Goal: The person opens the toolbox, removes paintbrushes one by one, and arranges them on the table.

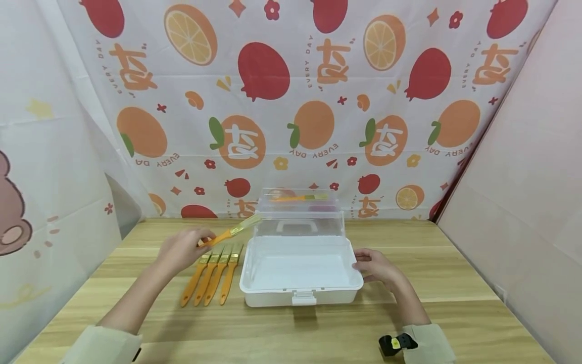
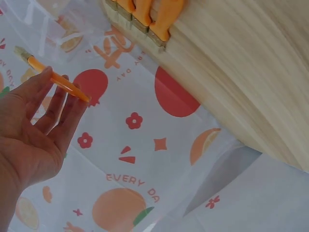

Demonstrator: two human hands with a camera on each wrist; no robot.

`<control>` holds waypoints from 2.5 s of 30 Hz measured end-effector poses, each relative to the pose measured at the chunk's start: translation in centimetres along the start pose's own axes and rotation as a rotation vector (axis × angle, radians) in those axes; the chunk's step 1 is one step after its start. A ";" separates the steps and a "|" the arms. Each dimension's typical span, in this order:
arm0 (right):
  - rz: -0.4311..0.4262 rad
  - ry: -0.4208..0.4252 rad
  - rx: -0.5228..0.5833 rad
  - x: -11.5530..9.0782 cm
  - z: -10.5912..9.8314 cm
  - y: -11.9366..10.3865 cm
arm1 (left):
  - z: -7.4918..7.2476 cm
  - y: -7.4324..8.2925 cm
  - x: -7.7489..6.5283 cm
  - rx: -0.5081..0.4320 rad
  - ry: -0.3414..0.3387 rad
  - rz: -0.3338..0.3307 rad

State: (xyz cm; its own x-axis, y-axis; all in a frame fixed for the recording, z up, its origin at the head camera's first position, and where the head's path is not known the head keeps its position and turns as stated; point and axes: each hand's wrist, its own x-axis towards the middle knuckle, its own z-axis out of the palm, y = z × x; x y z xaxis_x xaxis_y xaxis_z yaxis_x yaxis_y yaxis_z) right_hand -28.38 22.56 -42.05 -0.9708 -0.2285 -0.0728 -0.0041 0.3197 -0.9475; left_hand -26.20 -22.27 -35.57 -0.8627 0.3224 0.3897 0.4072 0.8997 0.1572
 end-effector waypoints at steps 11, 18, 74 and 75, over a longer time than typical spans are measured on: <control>0.014 -0.003 0.013 0.0 0.3 0.3 | 0.4 -1.1 -1.7 -0.013 -0.043 -0.061; 0.009 0.004 0.004 -0.1 0.2 0.0 | 0.5 -1.9 -1.9 -0.006 -0.059 -0.099; 0.021 0.001 -0.005 0.4 -0.1 -0.1 | 1.5 -5.6 -3.7 -0.597 -0.260 -0.538; 0.020 -0.003 -0.011 0.4 -0.1 -0.1 | 1.5 -5.8 -3.7 -0.608 -0.265 -0.545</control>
State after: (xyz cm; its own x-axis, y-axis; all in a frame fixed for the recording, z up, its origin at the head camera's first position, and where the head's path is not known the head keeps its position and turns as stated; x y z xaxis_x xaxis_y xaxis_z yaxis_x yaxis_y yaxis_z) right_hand -28.77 22.51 -41.97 -0.9701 -0.2245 -0.0924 0.0124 0.3343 -0.9424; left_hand -25.76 -28.21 -39.31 -0.9954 0.0168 -0.0943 -0.0598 0.6592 0.7496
